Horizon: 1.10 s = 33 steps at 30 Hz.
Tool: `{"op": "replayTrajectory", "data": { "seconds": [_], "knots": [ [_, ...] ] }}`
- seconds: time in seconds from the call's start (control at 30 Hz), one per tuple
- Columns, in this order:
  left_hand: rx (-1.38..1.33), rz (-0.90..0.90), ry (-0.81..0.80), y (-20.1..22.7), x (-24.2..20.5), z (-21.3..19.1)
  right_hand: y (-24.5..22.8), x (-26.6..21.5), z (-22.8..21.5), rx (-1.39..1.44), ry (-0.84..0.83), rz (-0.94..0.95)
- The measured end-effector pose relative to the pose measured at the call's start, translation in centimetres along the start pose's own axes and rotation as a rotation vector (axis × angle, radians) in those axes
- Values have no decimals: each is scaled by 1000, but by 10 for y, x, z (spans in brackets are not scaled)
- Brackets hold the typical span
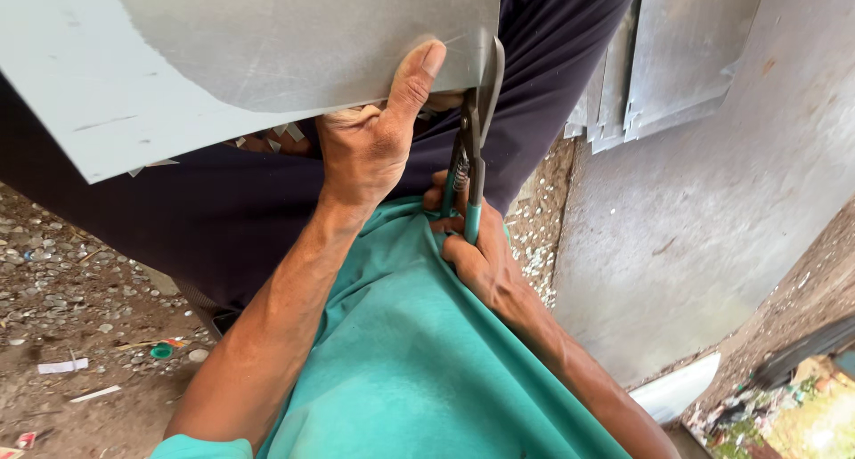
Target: The person sits on the ground and uses tin snips to cut a rectangular metal sheet into smaller pieces. They repeatedly trim the edges and corners, then place the finished pieces onto a nearby stack.
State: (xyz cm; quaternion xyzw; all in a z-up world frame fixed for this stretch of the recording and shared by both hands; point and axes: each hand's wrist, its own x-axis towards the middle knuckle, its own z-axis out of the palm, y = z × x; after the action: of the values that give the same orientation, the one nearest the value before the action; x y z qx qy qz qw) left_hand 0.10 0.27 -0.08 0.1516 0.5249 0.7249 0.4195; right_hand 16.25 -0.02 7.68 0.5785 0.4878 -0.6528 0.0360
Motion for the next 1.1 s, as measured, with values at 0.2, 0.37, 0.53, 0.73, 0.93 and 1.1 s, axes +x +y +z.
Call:
{"op": "replayTrajectory", "data": {
  "seconds": [0.2, 0.37, 0.53, 0.73, 0.93, 1.1],
  "knots": [
    [1, 11, 7, 2, -1, 0, -10, 2, 1, -49, -9, -49],
    [16, 13, 11, 0, -1, 0, -8, 1, -1, -187, 89, -40],
    [26, -47, 24, 3, 1, 3, 7, 11, 4, -202, 176, -11],
    [21, -33, 17, 5, -1, 6, -8, 11, 4, -197, 150, -41],
    [41, -91, -3, 0, -7, 10, -10, 12, -8, -96, 169, -45],
    [-61, -4, 6, 22, 2, 11, 1, 21, -1, -285, 249, -84]
  ]
}}
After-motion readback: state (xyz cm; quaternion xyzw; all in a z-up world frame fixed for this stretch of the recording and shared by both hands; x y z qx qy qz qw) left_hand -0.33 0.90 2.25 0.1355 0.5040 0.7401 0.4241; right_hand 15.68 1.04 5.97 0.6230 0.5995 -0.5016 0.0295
